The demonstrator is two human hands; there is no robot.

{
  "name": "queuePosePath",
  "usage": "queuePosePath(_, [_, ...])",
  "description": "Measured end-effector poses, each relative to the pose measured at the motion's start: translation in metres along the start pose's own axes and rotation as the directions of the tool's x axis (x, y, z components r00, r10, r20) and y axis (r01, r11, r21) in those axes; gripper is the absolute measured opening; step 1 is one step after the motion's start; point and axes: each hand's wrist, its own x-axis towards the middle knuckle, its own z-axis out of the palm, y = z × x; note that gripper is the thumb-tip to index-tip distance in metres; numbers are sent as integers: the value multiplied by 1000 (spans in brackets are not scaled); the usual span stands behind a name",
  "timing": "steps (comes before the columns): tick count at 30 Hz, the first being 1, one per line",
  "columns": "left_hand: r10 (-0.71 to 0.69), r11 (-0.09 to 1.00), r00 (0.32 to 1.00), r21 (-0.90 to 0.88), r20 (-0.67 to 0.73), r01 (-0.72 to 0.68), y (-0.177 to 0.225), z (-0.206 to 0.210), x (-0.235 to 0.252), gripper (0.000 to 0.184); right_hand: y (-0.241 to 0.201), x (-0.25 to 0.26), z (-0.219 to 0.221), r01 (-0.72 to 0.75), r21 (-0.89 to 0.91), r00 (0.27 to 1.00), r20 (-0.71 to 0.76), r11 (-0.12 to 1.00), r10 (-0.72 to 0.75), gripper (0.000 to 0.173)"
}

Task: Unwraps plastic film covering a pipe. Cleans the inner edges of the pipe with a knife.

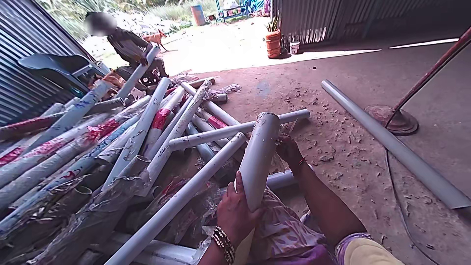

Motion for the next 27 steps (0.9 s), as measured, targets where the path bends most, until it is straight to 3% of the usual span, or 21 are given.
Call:
queuePosePath(3, [60, 992, 997, -117, 52, -54, -15, -3, 6, 125, 11, -12, -4, -23, 98, 999, -40, 995, 27, 35])
queuePosePath(8, [204, 932, 975, -321, 83, -168, -53, -5, 20, 130, 18, -8, -15, -57, 19, 997, 47, 998, 56, 27])
queuePosePath(11, [264, 874, 963, -435, 54, -215, -67, -1, 25, 128, 21, -16, -21, -25, 7, 1000, -7, 1000, 25, 31])
queuePosePath(15, [239, 901, 970, -380, 32, -209, -62, 1, 18, 128, 20, -24, -21, -43, -14, 999, -25, 999, 42, 37])
queuePosePath(19, [218, 909, 975, -372, 41, -187, -62, 1, 16, 127, 16, -22, -29, -149, -18, 988, -28, 989, 149, 35])
queuePosePath(21, [196, 909, 980, -379, 24, -173, -61, 1, 14, 126, 17, -15, -44, -181, 13, 975, -126, 983, 181, 28])
queuePosePath(24, [162, 912, 987, -385, 23, -141, -60, 0, 14, 126, 2, -14, -59, -254, -95, 855, -488, 962, 178, 9])
queuePosePath(25, [157, 911, 987, -390, 25, -135, -61, 0, 15, 127, -5, -17, -62, -292, -189, 829, -539, 937, 150, 16])
queuePosePath(27, [165, 891, 986, -432, 23, -140, -66, 0, 19, 127, -19, -27, -57, -320, -413, 849, -525, 853, 65, 29])
